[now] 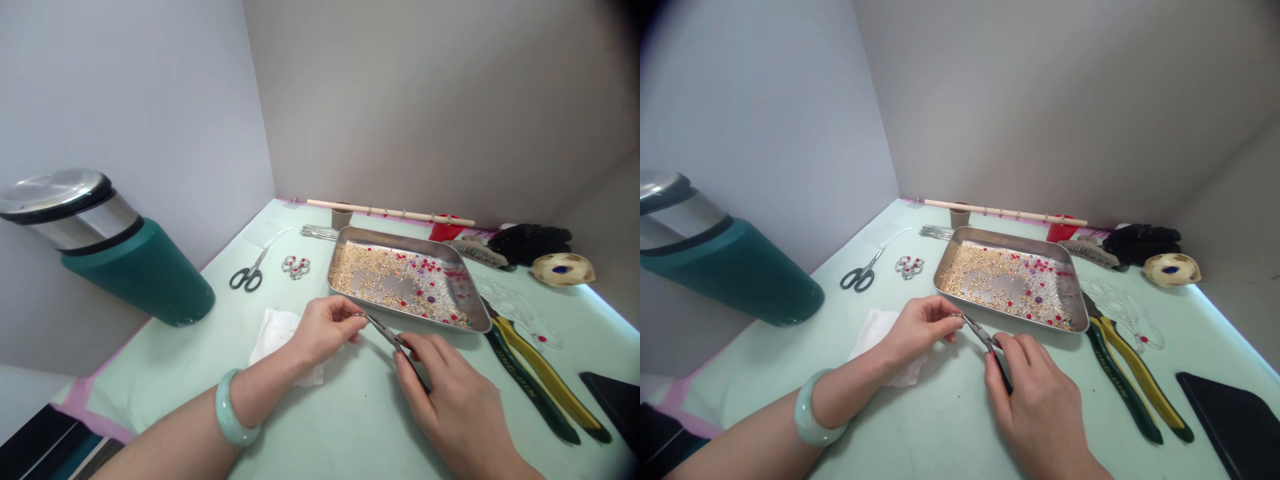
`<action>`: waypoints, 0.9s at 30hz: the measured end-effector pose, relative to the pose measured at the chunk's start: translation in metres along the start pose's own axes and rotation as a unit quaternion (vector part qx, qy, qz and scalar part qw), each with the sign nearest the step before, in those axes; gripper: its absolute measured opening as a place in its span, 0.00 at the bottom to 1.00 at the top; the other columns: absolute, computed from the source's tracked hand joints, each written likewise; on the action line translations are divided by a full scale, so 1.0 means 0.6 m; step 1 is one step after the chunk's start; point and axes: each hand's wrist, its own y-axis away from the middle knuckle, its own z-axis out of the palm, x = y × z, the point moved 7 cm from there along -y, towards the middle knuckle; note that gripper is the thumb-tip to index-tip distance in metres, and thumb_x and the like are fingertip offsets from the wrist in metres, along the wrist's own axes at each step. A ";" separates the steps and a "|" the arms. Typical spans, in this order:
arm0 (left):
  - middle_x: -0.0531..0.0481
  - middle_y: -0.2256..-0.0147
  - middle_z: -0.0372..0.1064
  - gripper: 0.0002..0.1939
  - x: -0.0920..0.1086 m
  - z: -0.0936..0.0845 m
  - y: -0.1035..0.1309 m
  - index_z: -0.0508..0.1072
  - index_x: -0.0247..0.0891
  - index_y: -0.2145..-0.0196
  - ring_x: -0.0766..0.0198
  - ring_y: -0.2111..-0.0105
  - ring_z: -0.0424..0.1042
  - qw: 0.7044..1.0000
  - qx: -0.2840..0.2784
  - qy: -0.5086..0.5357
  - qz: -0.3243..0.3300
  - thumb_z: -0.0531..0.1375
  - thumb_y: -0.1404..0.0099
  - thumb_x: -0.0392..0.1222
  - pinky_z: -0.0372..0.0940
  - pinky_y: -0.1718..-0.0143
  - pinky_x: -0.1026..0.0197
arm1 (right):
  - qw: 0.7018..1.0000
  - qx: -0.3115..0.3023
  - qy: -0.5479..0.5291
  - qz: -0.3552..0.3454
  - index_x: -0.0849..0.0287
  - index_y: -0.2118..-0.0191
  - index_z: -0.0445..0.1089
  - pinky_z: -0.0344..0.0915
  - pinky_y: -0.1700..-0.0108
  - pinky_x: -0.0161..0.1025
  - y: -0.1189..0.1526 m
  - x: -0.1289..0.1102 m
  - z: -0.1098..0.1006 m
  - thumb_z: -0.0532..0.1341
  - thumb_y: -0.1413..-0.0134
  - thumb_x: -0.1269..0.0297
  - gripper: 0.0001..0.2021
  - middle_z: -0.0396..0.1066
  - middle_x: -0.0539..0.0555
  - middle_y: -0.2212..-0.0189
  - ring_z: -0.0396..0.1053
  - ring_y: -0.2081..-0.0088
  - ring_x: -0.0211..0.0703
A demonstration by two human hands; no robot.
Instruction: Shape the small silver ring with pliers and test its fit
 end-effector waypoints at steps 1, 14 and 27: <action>0.52 0.78 0.68 0.07 -0.001 0.001 0.000 0.71 0.34 0.72 0.68 0.79 0.69 1.000 -0.006 0.015 -0.008 0.62 0.47 0.40 0.63 0.73 0.63 | 1.000 -0.004 -0.004 -0.001 0.58 0.56 0.65 0.62 0.68 0.39 0.000 0.000 0.000 0.51 0.40 0.59 0.12 0.69 0.54 0.67 0.69 0.66 0.44; 0.51 0.79 0.69 0.06 -0.006 -0.001 -0.001 0.72 0.34 0.72 0.67 0.78 0.69 0.999 -0.019 -0.012 -0.029 0.63 0.47 0.40 0.63 0.72 0.63 | 0.994 0.033 0.074 -0.067 0.60 0.60 0.68 0.58 0.70 0.38 -0.001 -0.009 -0.013 0.54 0.42 0.63 0.10 0.69 0.54 0.70 0.68 0.69 0.42; 0.43 0.68 0.73 0.14 -0.022 0.005 -0.005 0.74 0.29 0.66 0.64 0.73 0.74 0.967 -0.085 0.222 -0.096 0.67 0.47 0.42 0.70 0.67 0.60 | 0.987 -0.033 -0.145 0.060 0.56 0.58 0.65 0.65 0.69 0.38 -0.006 0.028 0.004 0.53 0.41 0.58 0.10 0.70 0.52 0.66 0.67 0.70 0.40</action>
